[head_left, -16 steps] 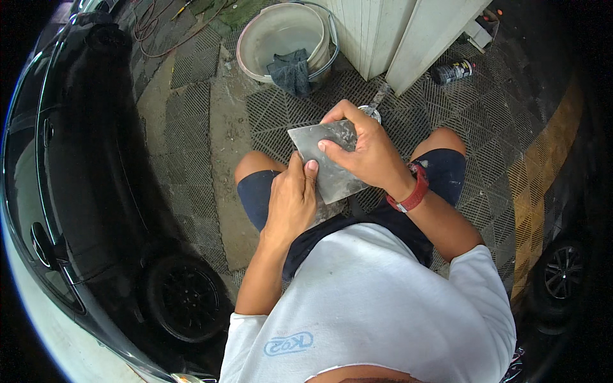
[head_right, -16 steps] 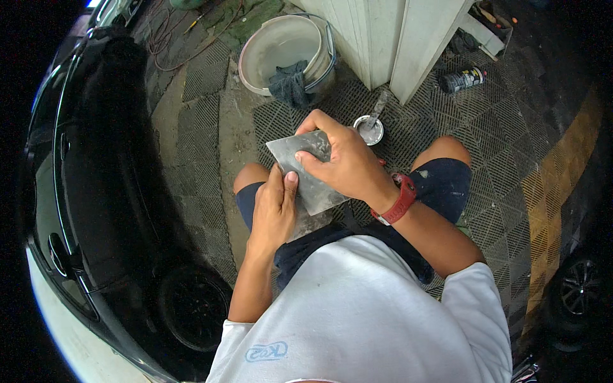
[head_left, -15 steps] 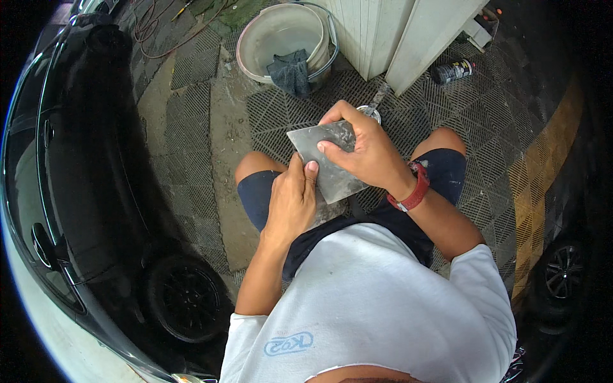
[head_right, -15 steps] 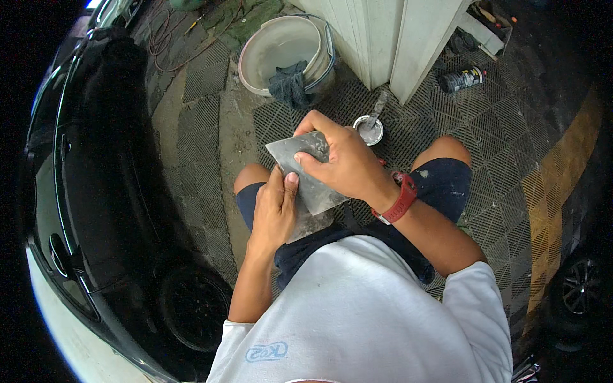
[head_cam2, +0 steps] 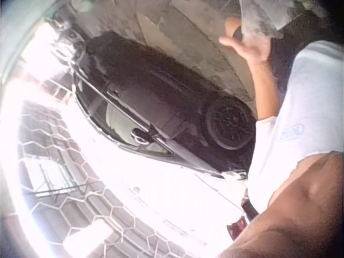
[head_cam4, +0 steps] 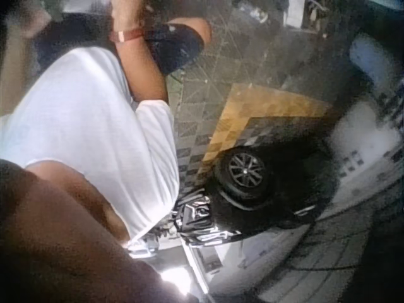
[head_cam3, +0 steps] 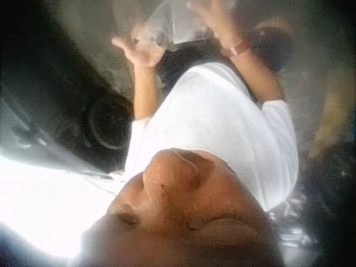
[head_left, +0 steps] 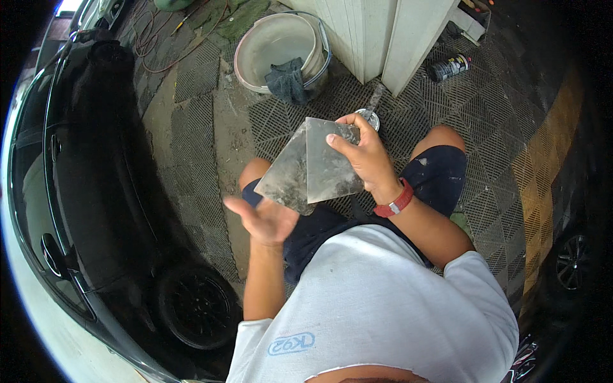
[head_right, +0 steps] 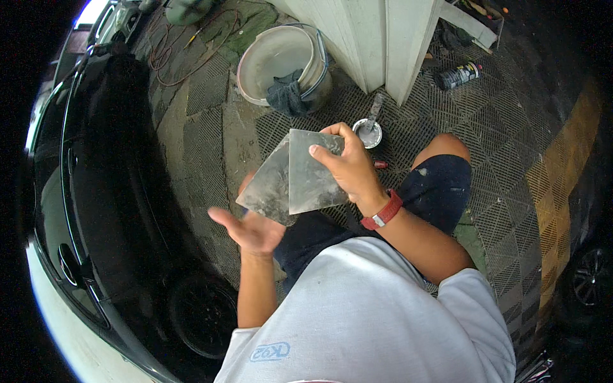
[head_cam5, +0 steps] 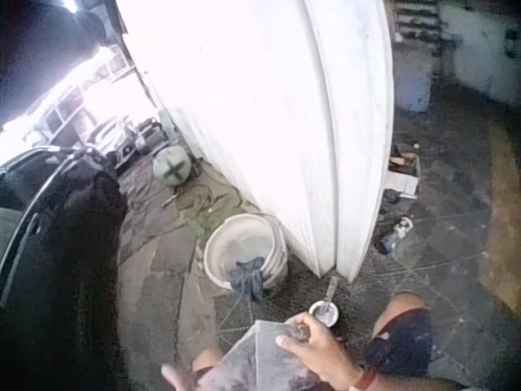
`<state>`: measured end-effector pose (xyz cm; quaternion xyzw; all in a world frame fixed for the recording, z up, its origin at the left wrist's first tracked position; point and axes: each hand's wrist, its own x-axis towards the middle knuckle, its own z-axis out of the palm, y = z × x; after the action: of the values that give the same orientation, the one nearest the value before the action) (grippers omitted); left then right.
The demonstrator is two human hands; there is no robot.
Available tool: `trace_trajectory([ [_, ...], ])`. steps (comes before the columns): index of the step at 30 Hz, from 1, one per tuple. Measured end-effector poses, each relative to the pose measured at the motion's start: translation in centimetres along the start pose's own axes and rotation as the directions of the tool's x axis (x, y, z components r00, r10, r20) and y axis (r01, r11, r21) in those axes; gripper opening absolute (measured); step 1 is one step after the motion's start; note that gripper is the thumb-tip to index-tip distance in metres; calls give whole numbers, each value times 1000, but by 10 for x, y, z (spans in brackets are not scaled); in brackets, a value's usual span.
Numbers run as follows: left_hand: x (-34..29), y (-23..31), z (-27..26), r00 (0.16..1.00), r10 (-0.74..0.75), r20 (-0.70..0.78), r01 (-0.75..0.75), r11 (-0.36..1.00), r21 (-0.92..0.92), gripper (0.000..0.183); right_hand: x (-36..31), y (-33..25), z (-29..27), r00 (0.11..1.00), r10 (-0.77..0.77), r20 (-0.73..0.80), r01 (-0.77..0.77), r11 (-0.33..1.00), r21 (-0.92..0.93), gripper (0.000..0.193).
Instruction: The person sands the black exterior surface of a car with pieces of sandpaper, then applies a white substance from a container onto the sandpaper using a small flat tool.
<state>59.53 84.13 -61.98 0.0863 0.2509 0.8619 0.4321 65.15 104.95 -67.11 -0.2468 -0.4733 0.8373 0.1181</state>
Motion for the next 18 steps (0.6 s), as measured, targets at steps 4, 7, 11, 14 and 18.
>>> trace_trajectory([
  [4,-16,-30,5,851,154,-501,223,758,613,62,4,13,-3,995,-97,18,98,991,-95,30],
  [7,-14,-21,14,919,100,-381,223,666,711,62,18,-1,-19,1000,-15,-7,14,994,-105,30],
  [11,-13,-18,22,931,114,-346,275,400,874,59,19,0,-10,994,-62,88,75,986,-147,26],
  [14,-10,-27,29,944,221,-244,172,302,938,58,18,-3,-3,978,-135,161,171,957,-235,26],
  [18,-20,-26,32,934,259,-244,177,258,950,57,15,-8,7,967,-22,255,87,965,-248,27],
])
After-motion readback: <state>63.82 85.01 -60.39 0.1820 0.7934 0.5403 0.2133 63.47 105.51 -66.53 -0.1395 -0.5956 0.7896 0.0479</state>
